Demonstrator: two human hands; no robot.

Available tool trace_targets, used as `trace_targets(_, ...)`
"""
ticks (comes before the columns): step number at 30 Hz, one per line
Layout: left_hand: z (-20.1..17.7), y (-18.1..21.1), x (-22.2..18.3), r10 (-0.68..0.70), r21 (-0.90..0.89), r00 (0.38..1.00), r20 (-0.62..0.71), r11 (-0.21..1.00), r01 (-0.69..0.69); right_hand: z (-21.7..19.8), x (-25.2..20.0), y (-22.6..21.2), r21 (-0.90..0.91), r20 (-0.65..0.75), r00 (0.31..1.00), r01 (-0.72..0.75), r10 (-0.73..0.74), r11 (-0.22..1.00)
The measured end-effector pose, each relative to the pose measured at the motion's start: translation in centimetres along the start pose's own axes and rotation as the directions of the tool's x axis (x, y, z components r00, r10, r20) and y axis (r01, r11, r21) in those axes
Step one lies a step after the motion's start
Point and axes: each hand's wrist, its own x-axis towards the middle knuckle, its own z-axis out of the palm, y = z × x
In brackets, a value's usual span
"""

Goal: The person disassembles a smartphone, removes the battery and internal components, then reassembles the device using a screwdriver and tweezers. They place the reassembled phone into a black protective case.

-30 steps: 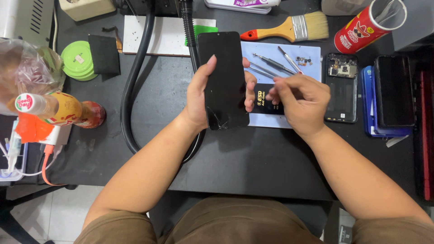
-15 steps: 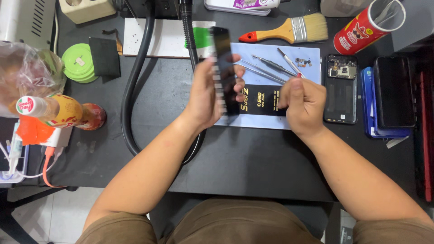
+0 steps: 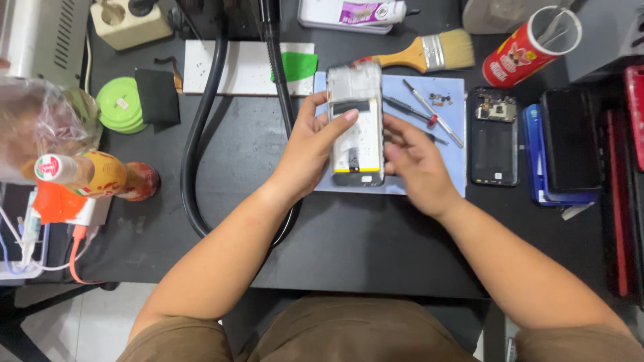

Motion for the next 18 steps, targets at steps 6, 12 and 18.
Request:
trace_targets(6,-0.3,0.6,0.2,-0.135,-0.180,0.980,-0.143,0.978,0.108,-0.6,0.1,-2.4,-0.014,-0.039,0.997,-0.062,0.062,0.998)
trace_targets(12,1.1,2.2,-0.2,-0.147,-0.239,0.987,-0.061,0.962,0.128,-9.8,-1.2,-8.2,-0.983,-0.170,0.939,-0.181,-0.298,-0.010)
trace_targets(18,1.6,3.1,-0.2,-0.227,-0.205,0.974,0.011,0.953,0.224,-12.8,-1.4,-6.0,-0.977,-0.180,0.972,-0.195,-0.154,-0.087)
